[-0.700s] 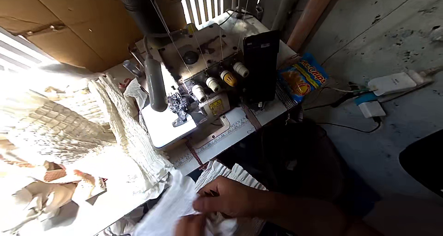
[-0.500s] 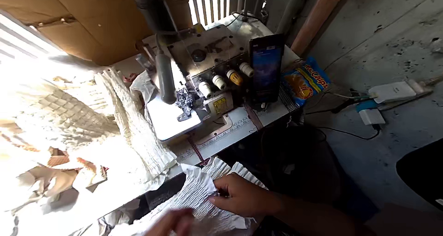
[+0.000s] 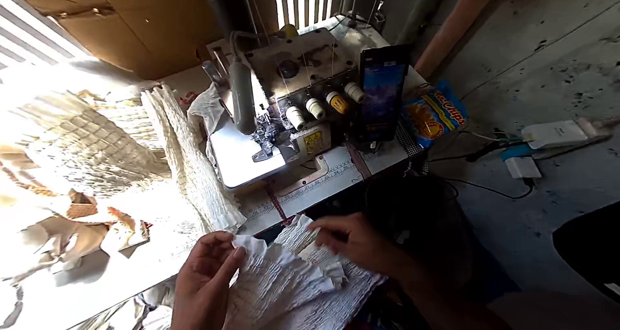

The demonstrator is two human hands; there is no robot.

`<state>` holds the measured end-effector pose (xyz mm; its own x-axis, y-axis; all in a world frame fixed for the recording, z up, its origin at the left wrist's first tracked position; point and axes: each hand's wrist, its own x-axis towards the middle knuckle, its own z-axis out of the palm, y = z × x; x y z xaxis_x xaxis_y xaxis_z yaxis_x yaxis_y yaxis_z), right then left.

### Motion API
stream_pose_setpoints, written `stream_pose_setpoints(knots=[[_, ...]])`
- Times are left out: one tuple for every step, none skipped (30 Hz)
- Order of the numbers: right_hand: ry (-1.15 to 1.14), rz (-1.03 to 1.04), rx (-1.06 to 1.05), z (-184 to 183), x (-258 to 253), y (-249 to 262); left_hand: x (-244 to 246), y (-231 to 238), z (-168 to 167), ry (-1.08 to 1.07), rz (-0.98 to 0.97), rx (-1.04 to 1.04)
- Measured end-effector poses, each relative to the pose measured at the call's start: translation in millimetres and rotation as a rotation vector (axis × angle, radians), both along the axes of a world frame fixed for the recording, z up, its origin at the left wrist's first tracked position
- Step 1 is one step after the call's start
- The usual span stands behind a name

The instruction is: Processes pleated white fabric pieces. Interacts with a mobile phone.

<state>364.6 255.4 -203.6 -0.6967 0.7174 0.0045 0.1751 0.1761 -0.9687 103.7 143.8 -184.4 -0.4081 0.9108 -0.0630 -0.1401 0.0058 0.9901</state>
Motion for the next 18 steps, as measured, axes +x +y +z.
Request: stream_pose_setpoints(knots=[[-0.049,-0.163,0.087,-1,5,9,-1,0,-1,0.001,0.013,-0.011],[-0.124,-0.324,0.191,-3,10,19,-1,0,-1,-0.009,0.018,-0.029],[-0.201,-0.452,0.291,-6,16,30,-1,1,0,-0.039,0.014,-0.058],[-0.265,-0.542,0.372,-8,23,40,0,3,2,-0.088,0.006,-0.097],[-0.308,-0.604,0.432,-8,28,49,1,4,3,-0.142,-0.001,-0.14],[-0.336,-0.647,0.488,-6,32,56,2,5,4,-0.189,0.0,-0.176],[-0.35,-0.679,0.543,-2,34,64,3,6,6,-0.224,0.001,-0.203],[-0.365,-0.701,0.598,4,35,71,4,6,7,-0.254,-0.004,-0.221],[-0.391,-0.72,0.649,11,36,80,4,6,8,-0.277,-0.015,-0.238],[-0.428,-0.736,0.695,20,37,90,4,5,8,-0.295,-0.021,-0.254],[-0.463,-0.748,0.726,28,37,100,5,5,8,-0.308,-0.016,-0.267],[-0.489,-0.758,0.753,35,37,111,6,5,7,-0.306,-0.005,-0.273],[-0.504,-0.766,0.773,40,36,120,7,5,6,-0.289,0.003,-0.271],[-0.504,-0.771,0.79,46,35,128,8,4,5,-0.265,0.01,-0.26],[-0.501,-0.777,0.803,50,34,134,9,3,5,-0.245,0.015,-0.25],[-0.504,-0.781,0.804,54,33,137,10,2,5,-0.234,0.021,-0.24],[-0.508,-0.786,0.803,57,31,140,11,2,6,-0.229,0.023,-0.233],[-0.51,-0.791,0.806,59,30,143,10,1,6,-0.224,0.023,-0.228]])
